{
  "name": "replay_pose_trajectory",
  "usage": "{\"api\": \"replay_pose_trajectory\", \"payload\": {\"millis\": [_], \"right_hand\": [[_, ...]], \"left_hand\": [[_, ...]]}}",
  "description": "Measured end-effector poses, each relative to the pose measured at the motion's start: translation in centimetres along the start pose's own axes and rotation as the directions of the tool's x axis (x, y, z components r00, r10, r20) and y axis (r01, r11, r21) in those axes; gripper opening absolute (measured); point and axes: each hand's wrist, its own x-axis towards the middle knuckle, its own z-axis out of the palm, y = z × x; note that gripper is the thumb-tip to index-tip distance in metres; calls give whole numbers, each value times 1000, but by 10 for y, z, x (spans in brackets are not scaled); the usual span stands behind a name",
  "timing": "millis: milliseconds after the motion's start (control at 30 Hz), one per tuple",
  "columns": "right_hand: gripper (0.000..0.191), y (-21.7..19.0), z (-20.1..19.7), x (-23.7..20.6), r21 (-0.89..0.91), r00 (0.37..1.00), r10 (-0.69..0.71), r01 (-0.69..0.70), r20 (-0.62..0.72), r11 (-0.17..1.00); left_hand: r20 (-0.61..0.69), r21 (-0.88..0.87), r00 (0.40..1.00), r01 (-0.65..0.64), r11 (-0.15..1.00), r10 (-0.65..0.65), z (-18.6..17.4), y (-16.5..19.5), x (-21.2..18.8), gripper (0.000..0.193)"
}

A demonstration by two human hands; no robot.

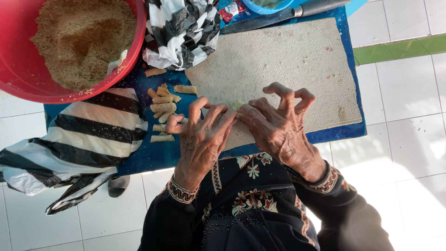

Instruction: The person sits at a small blue table folding filled pastry wrappers. They take square wrapper sheets, spoon a breadcrumb-like filling from a red bowl onto a wrapper using a spoon, then fold and roll the wrapper by hand into filled rolls, setting finished rolls aside with the others.

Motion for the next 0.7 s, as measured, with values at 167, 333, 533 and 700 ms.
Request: {"api": "replay_pose_trajectory", "payload": {"millis": [167, 333, 533, 700], "right_hand": [[32, 1, 2, 2, 26, 1000, -4, 5, -8, 1000], [30, 1, 3, 1, -54, 1000, -8, 9, 15, 999], [32, -1, 7, -1, -10, 999, 24, -25, -42, 1000], [36, -6, 8, -4, -74, 998, 27, -31, -54, 997]], "left_hand": [[15, -37, 1000, 8, 999, -7, 0, -2, 1, 23], [-15, 24, 1000, 6, 1000, -6, 1, 0, 2, 21], [-15, 35, 1000, 0, 999, 1, 0, -1, 3, 25], [22, 30, 999, 37, 999, -37, -1, 0, 2, 23]]}}
